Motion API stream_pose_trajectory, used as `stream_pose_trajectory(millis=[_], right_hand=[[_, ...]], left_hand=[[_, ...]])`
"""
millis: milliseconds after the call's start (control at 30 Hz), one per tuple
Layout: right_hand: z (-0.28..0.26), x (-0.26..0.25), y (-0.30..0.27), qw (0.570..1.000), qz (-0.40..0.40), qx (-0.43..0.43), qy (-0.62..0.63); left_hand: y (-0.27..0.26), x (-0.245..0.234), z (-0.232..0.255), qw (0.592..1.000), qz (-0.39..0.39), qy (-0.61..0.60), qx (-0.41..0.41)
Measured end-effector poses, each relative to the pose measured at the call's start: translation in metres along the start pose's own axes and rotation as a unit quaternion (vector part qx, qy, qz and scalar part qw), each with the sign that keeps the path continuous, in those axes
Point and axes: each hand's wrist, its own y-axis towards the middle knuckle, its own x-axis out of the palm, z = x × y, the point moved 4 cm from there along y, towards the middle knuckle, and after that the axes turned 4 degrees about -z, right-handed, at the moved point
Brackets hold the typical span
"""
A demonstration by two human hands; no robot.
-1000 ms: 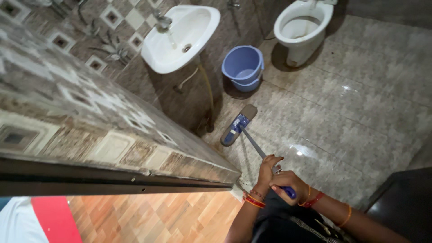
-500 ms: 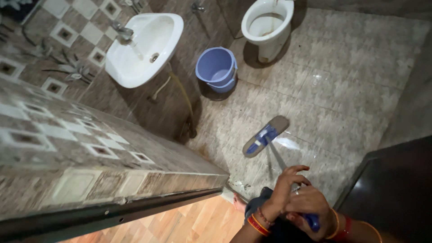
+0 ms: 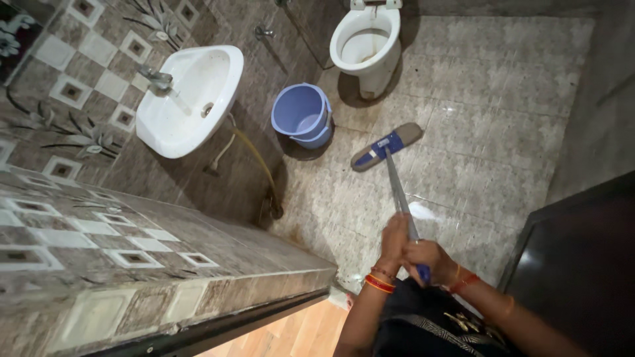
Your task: The person mops the tiled floor of a bathroom using a long-handled mop, moving around a bucket, sink, and toilet.
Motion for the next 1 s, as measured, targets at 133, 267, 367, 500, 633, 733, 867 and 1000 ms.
stream_pose_trajectory(millis=[133,267,367,500,633,733,867,1000], right_hand=[[0.069,0.017,-0.002,0.997,-0.01,0.057,-0.046],[0.14,0.024,0.007,0.994,-0.073,0.081,-0.013],[0.153,0.052,0.003,0.983,-0.143,0.059,-0.097],[0.124,0.086,-0.013,0.985,-0.15,0.07,-0.057],[0.083,0.124,-0.034,0.952,-0.254,0.144,-0.094],[0.022,0.147,-0.054,0.982,-0.158,0.074,-0.067],[-0.07,0.175,-0.068,0.999,-0.011,-0.03,-0.023],[-0.13,0.206,-0.07,0.991,-0.124,0.053,-0.013]], left_hand=[[-0.036,-0.006,-0.027,0.985,-0.071,0.069,-0.144],[-0.074,-0.041,-0.011,0.975,0.093,-0.111,-0.171],[-0.094,-0.068,0.028,0.965,0.103,-0.164,-0.18],[-0.109,-0.096,0.077,0.986,0.112,-0.103,-0.063],[-0.135,-0.107,0.086,0.996,0.082,-0.033,-0.033],[-0.174,-0.108,0.075,0.997,0.033,-0.042,-0.051],[-0.246,-0.132,0.064,0.999,0.021,0.012,-0.043],[-0.316,-0.182,0.08,0.996,0.046,-0.06,-0.051]])
